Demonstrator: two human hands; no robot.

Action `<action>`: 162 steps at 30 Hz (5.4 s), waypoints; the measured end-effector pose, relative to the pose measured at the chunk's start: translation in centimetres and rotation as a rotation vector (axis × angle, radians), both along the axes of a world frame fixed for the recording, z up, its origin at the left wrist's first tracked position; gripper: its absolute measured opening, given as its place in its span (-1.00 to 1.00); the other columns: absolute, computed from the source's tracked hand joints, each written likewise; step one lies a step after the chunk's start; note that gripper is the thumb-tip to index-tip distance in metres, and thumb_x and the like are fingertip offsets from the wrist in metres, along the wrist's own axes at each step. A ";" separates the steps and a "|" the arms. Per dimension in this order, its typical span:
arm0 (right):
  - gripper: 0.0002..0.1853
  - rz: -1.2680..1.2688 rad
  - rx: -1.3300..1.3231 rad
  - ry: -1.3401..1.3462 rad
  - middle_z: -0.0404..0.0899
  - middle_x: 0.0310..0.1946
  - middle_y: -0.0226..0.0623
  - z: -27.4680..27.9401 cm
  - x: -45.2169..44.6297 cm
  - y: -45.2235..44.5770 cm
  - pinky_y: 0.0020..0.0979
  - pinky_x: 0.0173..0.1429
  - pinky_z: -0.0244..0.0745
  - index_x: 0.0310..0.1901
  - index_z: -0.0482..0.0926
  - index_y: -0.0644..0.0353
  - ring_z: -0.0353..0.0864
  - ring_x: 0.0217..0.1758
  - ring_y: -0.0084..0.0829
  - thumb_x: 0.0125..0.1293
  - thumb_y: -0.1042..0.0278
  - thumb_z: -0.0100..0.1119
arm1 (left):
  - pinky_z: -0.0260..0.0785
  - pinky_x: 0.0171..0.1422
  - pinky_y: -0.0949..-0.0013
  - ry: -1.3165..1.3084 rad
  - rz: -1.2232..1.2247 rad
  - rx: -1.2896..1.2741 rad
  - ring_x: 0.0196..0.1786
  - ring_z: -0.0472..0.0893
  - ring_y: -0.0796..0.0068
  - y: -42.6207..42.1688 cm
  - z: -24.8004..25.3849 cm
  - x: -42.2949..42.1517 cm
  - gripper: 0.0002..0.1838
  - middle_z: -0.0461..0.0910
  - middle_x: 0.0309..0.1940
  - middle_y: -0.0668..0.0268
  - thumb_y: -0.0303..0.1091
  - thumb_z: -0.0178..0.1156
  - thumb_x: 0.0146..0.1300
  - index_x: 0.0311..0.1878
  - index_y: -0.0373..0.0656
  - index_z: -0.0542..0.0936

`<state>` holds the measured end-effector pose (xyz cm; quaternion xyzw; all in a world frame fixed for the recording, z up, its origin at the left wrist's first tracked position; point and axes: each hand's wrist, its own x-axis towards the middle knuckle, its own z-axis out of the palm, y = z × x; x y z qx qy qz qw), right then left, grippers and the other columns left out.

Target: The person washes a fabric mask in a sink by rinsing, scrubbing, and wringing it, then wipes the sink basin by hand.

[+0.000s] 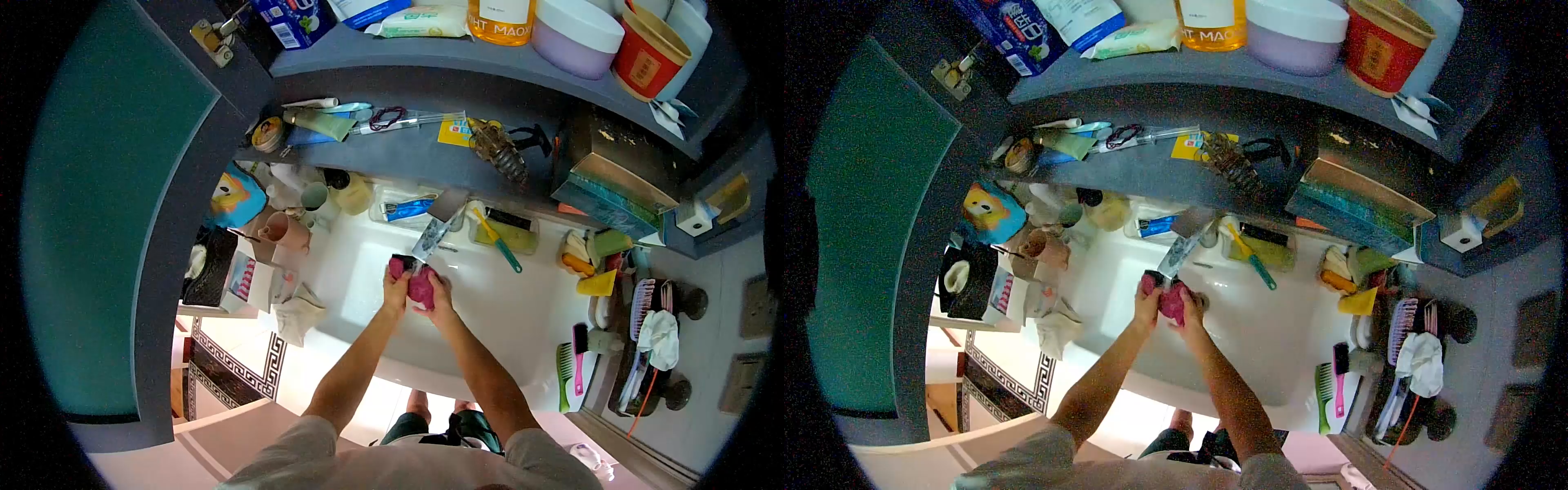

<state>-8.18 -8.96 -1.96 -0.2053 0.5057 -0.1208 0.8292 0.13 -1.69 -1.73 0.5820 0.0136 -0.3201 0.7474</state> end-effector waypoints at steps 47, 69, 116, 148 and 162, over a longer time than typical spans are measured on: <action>-0.78 -0.221 0.231 -0.378 0.54 -0.34 -0.36 -3.5 -3.3 -2.0 -0.39 -0.28 0.53 -0.15 0.51 0.08 0.52 -0.33 -0.41 0.19 0.30 0.27 | 0.36 0.17 0.11 0.612 0.037 -0.289 0.01 0.51 0.29 0.3 -0.8 4.5 -0.61 0.56 -0.07 0.26 0.02 -0.02 0.36 -0.03 -0.09 0.50; -0.44 0.424 -2.024 0.217 0.25 0.26 -0.02 19.3 -0.7 -7.7 -0.15 0.42 0.02 0.20 0.30 0.33 0.15 0.37 -0.07 0.13 0.42 0.15 | 0.35 0.24 0.06 0.526 -0.435 -0.117 0.13 0.49 0.27 -3.4 3.3 0.7 -0.54 0.48 0.11 0.26 0.04 -0.14 0.40 0.17 -0.06 0.39; -0.44 0.388 0.443 -0.705 0.46 0.07 -0.32 8.4 -0.6 8.5 -0.22 0.09 0.49 0.16 0.37 0.04 0.46 0.14 -0.40 0.16 0.09 0.30 | 0.45 0.00 0.36 -0.005 -0.115 -0.065 -0.14 0.53 0.46 9.7 11.5 2.5 -0.49 0.51 -0.13 0.25 -0.56 0.30 0.01 0.09 -0.08 0.47; -0.59 0.839 -1.266 0.197 0.57 -0.42 0.08 4.2 0.7 9.8 -0.07 -0.18 0.50 -0.15 0.37 0.30 0.60 -0.28 0.06 -0.02 0.31 0.24 | 0.42 -0.34 0.26 -0.421 -0.568 0.914 -0.40 0.59 0.28 7.0 2.8 5.4 -0.87 0.59 -0.50 0.18 -0.41 0.14 -0.05 -0.41 -0.23 0.59; -0.41 0.353 -0.399 -0.024 0.43 -0.38 -0.37 2.5 -15.1 -3.2 -0.44 -0.48 0.46 -0.07 0.46 0.15 0.49 -0.39 -0.48 0.27 -0.30 -0.08 | 0.56 -0.15 0.25 0.316 -0.285 0.140 -0.18 0.61 0.39 9.4 8.2 -3.1 -0.77 0.60 -0.23 0.28 -0.23 0.21 0.26 -0.10 -0.11 0.52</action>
